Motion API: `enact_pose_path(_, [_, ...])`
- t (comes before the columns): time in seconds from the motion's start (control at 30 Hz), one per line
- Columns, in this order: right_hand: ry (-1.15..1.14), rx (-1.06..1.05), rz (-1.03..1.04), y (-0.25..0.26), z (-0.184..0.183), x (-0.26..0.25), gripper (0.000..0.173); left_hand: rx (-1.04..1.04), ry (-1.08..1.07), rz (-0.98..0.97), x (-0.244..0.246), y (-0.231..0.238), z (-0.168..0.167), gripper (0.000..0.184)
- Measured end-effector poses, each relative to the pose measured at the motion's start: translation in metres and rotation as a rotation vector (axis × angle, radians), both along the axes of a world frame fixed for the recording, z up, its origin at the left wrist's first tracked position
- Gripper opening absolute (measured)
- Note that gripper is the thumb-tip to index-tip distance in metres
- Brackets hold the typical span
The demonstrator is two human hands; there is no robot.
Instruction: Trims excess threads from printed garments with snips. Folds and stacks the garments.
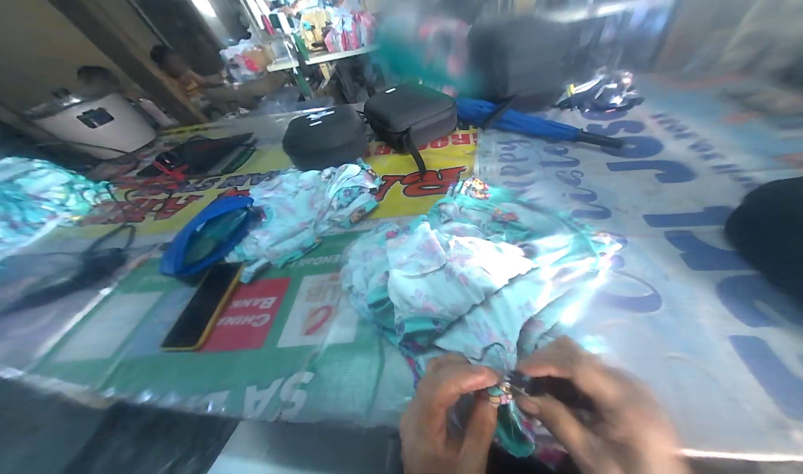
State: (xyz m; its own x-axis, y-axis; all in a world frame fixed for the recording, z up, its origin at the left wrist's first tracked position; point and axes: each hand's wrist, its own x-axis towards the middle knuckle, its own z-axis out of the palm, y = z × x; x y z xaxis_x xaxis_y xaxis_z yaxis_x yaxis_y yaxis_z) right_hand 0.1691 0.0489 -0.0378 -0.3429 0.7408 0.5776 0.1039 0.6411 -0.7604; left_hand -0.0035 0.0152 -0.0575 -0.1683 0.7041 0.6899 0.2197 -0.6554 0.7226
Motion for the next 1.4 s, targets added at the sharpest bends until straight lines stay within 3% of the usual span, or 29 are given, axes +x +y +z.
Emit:
enact_pose_path(0.1, [-0.075,-0.024,-0.049,-0.008,-0.006,-0.006,0.041,-0.048,-0.040,-0.019,-0.001,-0.001,0.003,0.021])
enact_pose_path(0.17, [-0.154,0.046,-0.060,-0.005,-0.014,-0.007,0.020,-0.036,-0.007,-0.035,-0.005,0.002,0.005,0.012])
enact_pose_path(0.23, [-0.039,-0.028,0.045,0.003,-0.015,-0.001,0.007,-0.015,0.071,-0.083,-0.012,0.006,0.008,0.010])
enact_pose_path(0.37, [0.247,-0.374,0.305,0.012,0.003,0.017,0.009,-0.200,-0.049,-0.343,-0.021,0.008,0.025,0.011])
enact_pose_path(0.43, [0.239,-0.382,0.311,0.016,0.004,0.019,0.008,-0.365,-0.207,-0.457,-0.020,0.012,0.032,0.009])
enact_pose_path(0.53, [0.111,-0.203,0.143,0.022,-0.001,0.019,0.013,-0.472,-0.352,-0.509,-0.017,0.016,0.035,0.014])
enact_pose_path(0.67, [0.080,-0.032,0.051,0.021,0.004,0.021,0.038,-0.448,-0.364,-0.405,-0.006,0.013,0.039,0.015])
enact_pose_path(0.73, [0.029,0.071,0.049,0.019,0.008,0.018,0.032,-0.413,-0.343,-0.348,-0.001,0.013,0.039,0.016])
enact_pose_path(0.83, [-0.169,0.371,-0.130,0.020,0.005,0.014,0.014,-0.376,-0.324,-0.271,0.005,0.011,0.040,0.017])
enact_pose_path(0.9, [-0.349,0.623,-0.315,0.019,0.006,0.013,0.017,-0.345,-0.282,-0.201,0.008,0.008,0.041,0.018])
enact_pose_path(0.97, [-0.461,0.734,-0.412,0.016,0.009,0.012,0.025,-0.283,-0.189,-0.134,0.010,0.005,0.042,0.017])
enact_pose_path(1.03, [-0.452,0.629,-0.372,0.015,0.009,0.011,0.028,-0.218,-0.110,-0.122,0.010,0.005,0.039,0.013])
enact_pose_path(1.2, [-0.043,-0.108,0.105,0.021,0.018,0.020,0.028,-0.197,0.017,-0.165,0.002,0.009,0.031,0.022])
enact_pose_path(1.3, [0.074,-0.208,0.159,0.025,0.025,0.024,0.028,-0.260,-0.019,-0.175,0.000,0.009,0.032,0.022])
enact_pose_path(1.4, [0.089,-0.075,0.083,0.025,0.026,0.024,0.036,-0.343,-0.164,-0.186,-0.001,0.011,0.036,0.017])
